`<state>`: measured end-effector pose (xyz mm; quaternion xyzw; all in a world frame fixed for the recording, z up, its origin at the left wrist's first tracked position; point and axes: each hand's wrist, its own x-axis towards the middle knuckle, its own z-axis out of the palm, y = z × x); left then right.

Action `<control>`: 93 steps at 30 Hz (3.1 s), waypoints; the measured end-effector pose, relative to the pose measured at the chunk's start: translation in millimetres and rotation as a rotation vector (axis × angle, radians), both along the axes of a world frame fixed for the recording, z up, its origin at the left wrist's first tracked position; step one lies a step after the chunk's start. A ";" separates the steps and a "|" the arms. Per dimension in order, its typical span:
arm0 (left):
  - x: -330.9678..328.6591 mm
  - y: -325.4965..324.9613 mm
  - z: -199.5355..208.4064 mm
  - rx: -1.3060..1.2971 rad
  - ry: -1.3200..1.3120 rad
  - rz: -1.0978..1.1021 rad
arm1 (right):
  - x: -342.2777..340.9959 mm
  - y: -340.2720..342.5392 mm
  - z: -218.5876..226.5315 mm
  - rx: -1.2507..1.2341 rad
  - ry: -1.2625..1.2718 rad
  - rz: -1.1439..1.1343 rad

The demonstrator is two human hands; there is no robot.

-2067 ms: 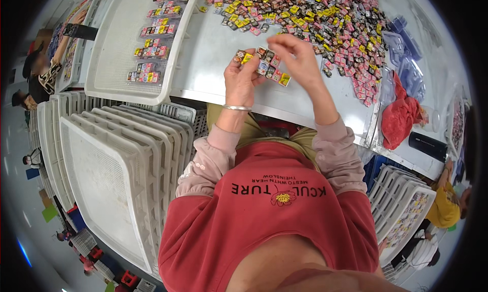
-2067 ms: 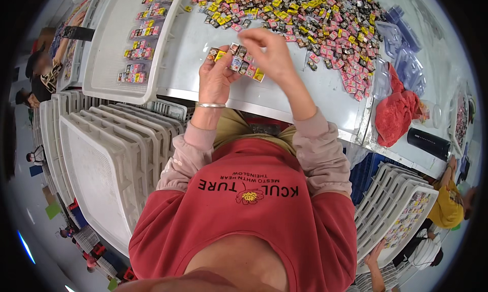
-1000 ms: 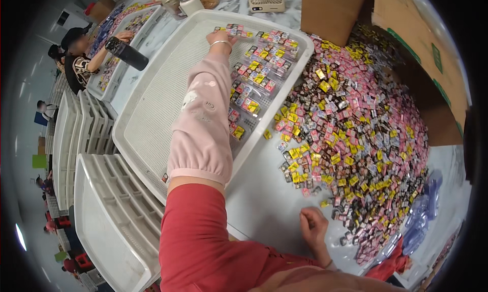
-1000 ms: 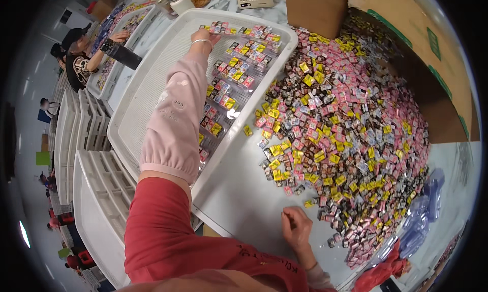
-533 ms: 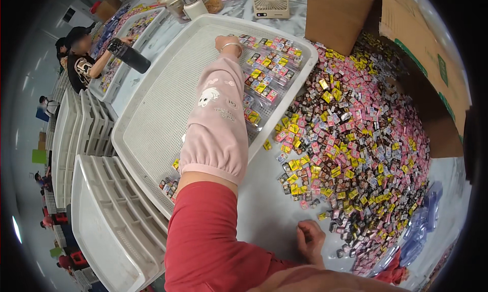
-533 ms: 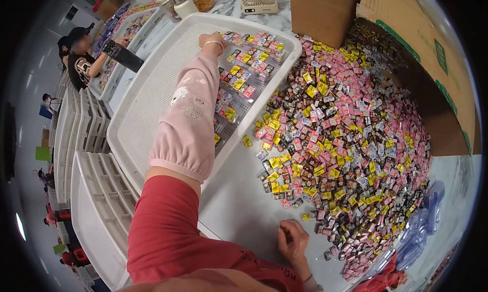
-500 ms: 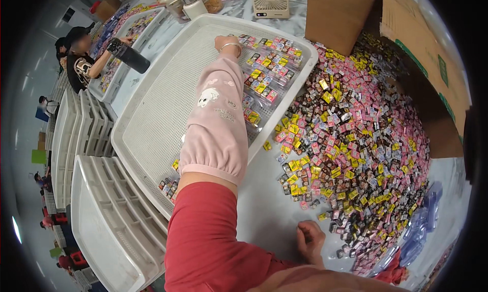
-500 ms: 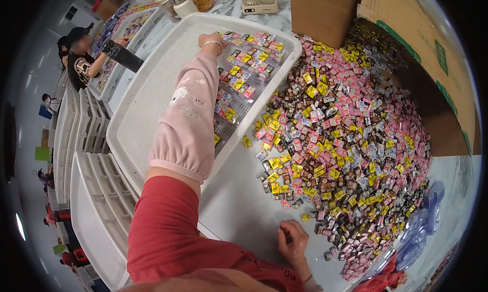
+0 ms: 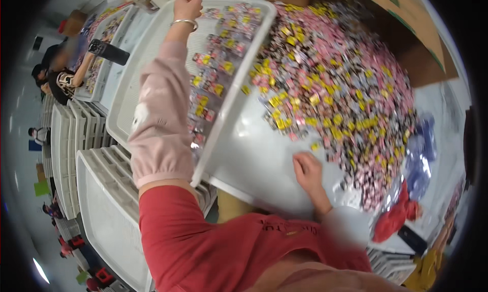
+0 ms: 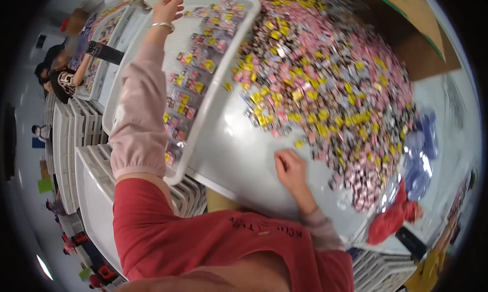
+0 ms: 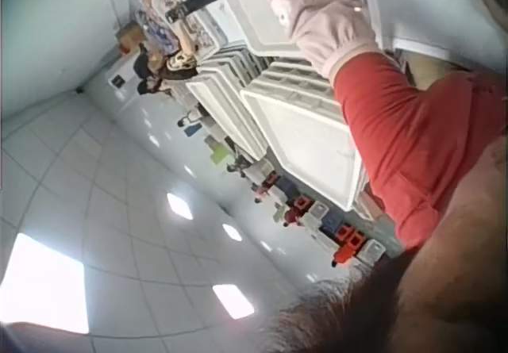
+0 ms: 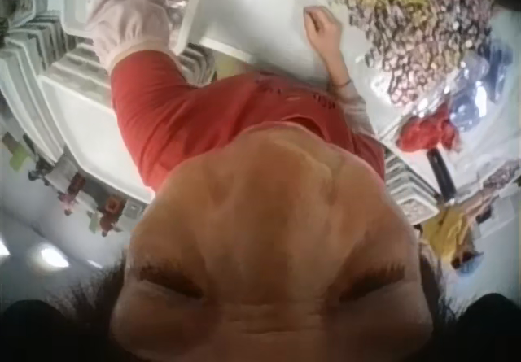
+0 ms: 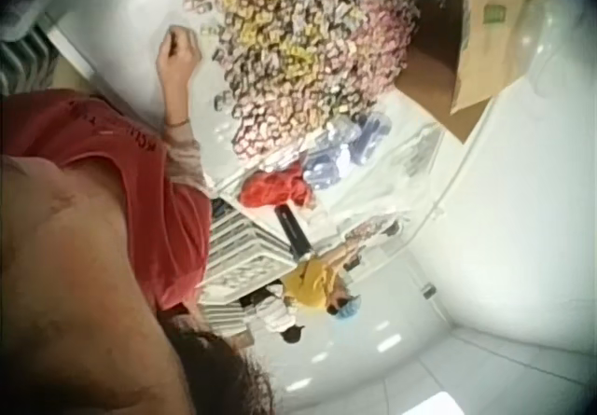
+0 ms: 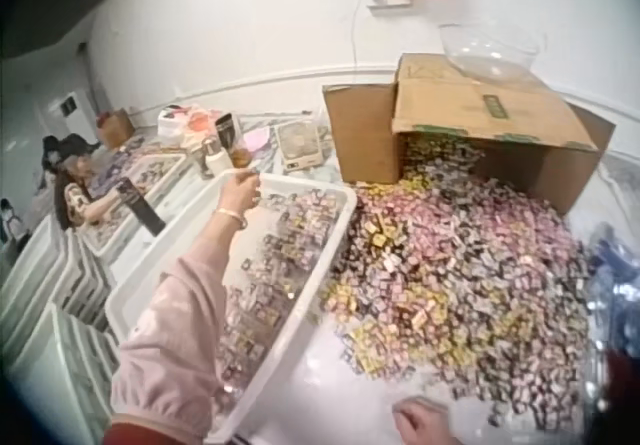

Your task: Sorting and placing small colorful plastic toy components into blister trays.

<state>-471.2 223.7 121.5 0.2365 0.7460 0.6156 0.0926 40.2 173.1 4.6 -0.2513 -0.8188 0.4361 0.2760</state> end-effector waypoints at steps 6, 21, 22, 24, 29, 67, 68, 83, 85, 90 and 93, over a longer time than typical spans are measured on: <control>185.7 -111.2 36.9 -0.136 0.299 -0.270 | -8.1 -18.5 0.5 -0.106 0.053 0.082; 351.3 -357.6 -58.4 -0.622 0.803 0.180 | 62.4 -53.4 -5.1 -0.372 0.088 0.071; 344.2 -356.5 -64.0 -0.609 0.802 0.182 | 61.0 -52.6 -5.1 -0.294 0.098 0.043; 335.0 -355.8 -71.8 -0.601 0.797 0.185 | 62.5 -55.1 -8.1 -0.223 0.109 -0.001; 332.9 -356.9 -77.9 -0.521 0.777 0.177 | 62.6 -57.1 -9.9 -0.144 0.092 0.009; 466.3 -260.1 -95.1 -0.168 0.631 -0.336 | 359.5 214.3 26.9 0.627 -0.302 -1.213; 470.5 -256.5 -100.2 -0.183 0.573 -0.367 | 358.6 206.5 25.2 0.604 -0.243 -1.124; 471.6 -250.8 -118.6 -0.249 0.741 -0.345 | 330.0 154.2 12.3 0.021 -0.497 -0.693; 471.4 -250.2 -121.0 -0.251 0.757 -0.344 | 340.0 160.8 16.3 -0.245 -0.313 -0.520; 473.6 -251.1 -121.3 -0.251 0.764 -0.336 | 339.3 164.5 38.4 -0.515 -0.389 -0.495; 473.7 -249.2 -120.5 -0.258 0.791 -0.322 | 344.0 172.2 31.4 -0.548 -0.369 -0.484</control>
